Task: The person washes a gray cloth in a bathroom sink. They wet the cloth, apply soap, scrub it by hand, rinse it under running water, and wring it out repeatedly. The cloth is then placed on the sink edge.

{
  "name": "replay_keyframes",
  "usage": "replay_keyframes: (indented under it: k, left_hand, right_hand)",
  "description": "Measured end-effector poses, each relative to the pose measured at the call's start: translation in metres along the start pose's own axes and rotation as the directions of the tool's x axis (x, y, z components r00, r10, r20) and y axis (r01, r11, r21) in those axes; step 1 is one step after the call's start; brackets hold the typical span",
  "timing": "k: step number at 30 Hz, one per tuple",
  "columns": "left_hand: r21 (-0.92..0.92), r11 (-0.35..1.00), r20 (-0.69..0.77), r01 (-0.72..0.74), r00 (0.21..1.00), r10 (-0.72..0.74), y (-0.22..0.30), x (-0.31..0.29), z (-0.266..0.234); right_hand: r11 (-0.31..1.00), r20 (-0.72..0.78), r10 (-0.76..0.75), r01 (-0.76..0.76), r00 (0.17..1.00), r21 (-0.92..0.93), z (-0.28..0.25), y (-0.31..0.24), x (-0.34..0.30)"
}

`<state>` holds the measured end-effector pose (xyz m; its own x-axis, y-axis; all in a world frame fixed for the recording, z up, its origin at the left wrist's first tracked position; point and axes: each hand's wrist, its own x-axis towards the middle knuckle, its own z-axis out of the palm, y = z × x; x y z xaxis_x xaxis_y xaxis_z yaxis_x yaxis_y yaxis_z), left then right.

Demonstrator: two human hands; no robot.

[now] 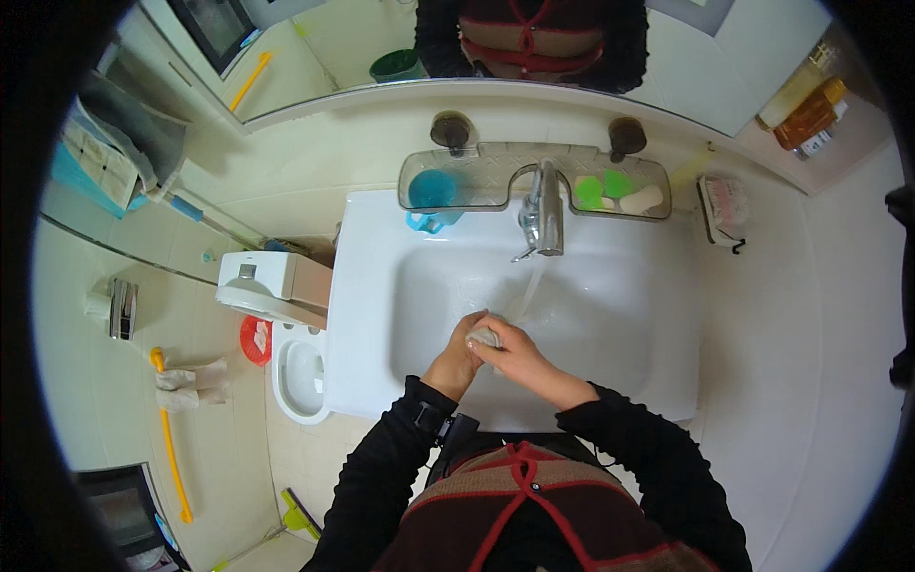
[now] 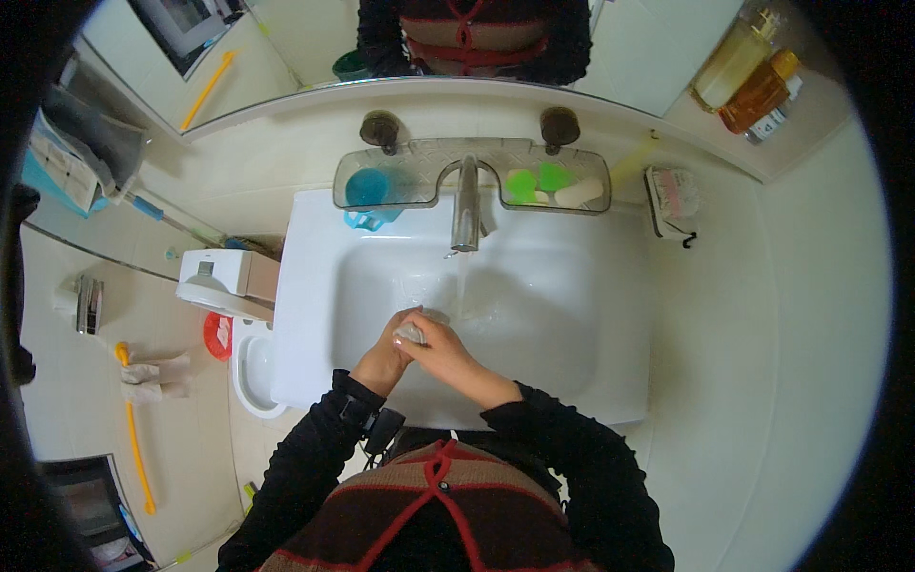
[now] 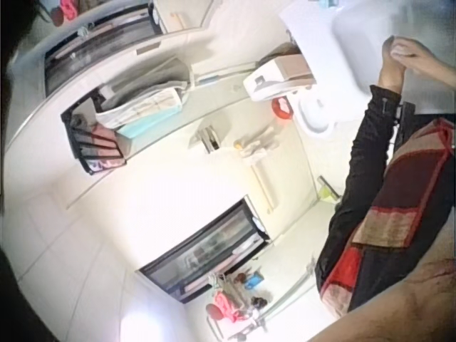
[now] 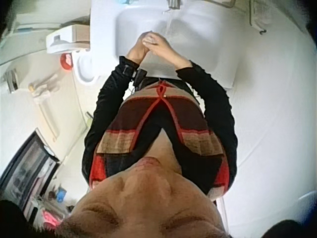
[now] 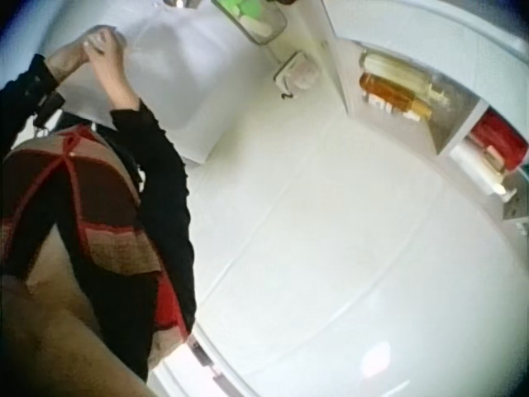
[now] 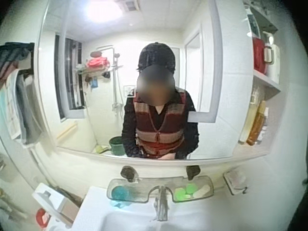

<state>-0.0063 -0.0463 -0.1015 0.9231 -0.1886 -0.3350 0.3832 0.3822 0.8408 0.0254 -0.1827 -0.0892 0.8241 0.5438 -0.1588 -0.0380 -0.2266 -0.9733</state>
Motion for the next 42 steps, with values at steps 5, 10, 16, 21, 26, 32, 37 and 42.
replay_keyframes:
  k: [5, 10, 16, 21, 26, 32, 37, 42]
  left_hand:
    - [-0.656, 0.693, -0.134, 0.300, 0.857, -0.498, -0.057, 0.071, -0.002]
    - [-0.605, 0.744, -0.115, 0.283, 0.894, -0.434, -0.041, 0.073, 0.008]
    - [-0.600, 0.747, -0.116, 0.288, 0.892, -0.437, -0.063, 0.094, -0.019]
    - [-0.632, 0.702, -0.024, 0.328, 0.897, -0.441, -0.038, 0.074, 0.034]
    - [-0.668, 0.635, 0.081, 0.388, 0.886, -0.457, -0.030, 0.087, 0.002]
    - [-0.602, 0.717, 0.004, 0.351, 0.899, -0.437, -0.034, 0.072, 0.039]
    - [-0.599, 0.719, -0.041, 0.352, 0.883, -0.467, -0.032, 0.086, 0.023]
    - [-0.641, 0.706, -0.056, 0.300, 0.900, -0.433, -0.066, 0.104, -0.013]
  right_hand:
    - [0.975, -0.223, 0.214, -0.220, 0.951, -0.005, -0.041, 0.094, 0.036]
    - [0.377, 0.107, 0.318, -0.230, 0.942, 0.897, -0.045, 0.128, 0.040]
    - [0.911, -0.276, 0.168, -0.042, 0.946, 0.410, -0.007, 0.060, 0.031]
    - [0.991, -0.510, 0.119, -0.074, 0.852, 0.108, -0.028, 0.070, 0.045]
    - [0.948, -0.300, 0.178, -0.081, 0.937, 0.309, 0.001, 0.071, 0.013]
    - [0.969, -0.498, 0.141, -0.015, 0.856, 0.248, -0.026, 0.059, 0.042]
    - [0.956, -0.535, -0.115, -0.053, 0.837, -0.289, -0.013, 0.054, 0.029]
    - [0.892, -0.526, -0.274, 0.008, 0.805, -0.452, 0.007, 0.059, 0.021]
